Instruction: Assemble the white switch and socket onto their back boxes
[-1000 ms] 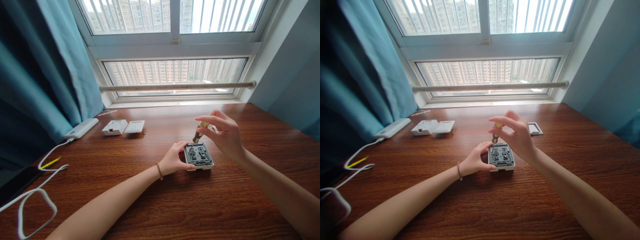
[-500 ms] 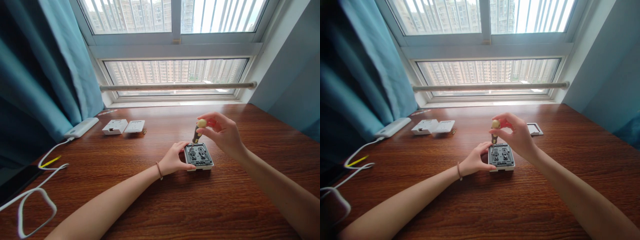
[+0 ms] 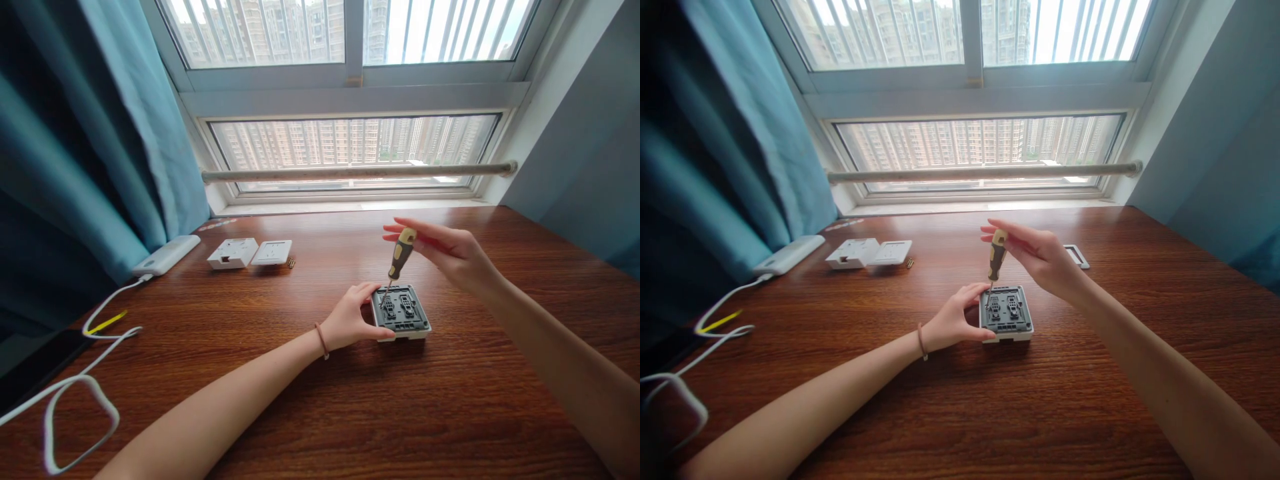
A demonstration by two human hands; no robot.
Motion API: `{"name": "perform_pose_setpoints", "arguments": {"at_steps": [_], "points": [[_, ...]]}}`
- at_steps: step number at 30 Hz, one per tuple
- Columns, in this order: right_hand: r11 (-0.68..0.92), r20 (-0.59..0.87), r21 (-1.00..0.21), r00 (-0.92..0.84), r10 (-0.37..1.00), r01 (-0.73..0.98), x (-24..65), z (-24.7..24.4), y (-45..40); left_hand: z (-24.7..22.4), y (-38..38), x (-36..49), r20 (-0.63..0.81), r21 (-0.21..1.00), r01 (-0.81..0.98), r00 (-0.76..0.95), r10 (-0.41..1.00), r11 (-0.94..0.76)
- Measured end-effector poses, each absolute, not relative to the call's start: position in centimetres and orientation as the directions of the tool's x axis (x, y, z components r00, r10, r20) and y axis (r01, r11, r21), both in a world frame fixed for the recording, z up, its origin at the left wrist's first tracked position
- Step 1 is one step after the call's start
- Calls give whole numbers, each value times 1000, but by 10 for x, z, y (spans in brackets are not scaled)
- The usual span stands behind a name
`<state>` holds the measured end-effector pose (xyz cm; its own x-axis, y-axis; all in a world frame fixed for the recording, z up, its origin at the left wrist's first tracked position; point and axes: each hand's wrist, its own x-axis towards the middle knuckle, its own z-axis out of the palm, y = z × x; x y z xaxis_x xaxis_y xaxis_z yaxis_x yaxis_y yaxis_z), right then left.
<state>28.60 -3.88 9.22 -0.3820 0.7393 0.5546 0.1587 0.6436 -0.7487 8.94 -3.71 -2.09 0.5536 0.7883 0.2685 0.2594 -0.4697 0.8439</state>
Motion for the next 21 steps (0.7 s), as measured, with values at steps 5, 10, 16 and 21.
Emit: {"name": "perform_pose_setpoints", "arguments": {"at_steps": [5,10,16,21], "points": [[600,589,-772,-117,799,209,280,85,-37,-19,-37,89,280,839,253,559,780,-482],[658,698,-664,-21,715,355,274,77,-37,-17,-38,90,281,832,268,551,785,-486],[749,700,-545,-287,654,378,280,88,-42,-18,-38,90,270,832,280,550,790,-479],[698,623,-689,-333,708,194,281,94,-45,-19,-38,90,271,826,281,561,782,-488]]}}
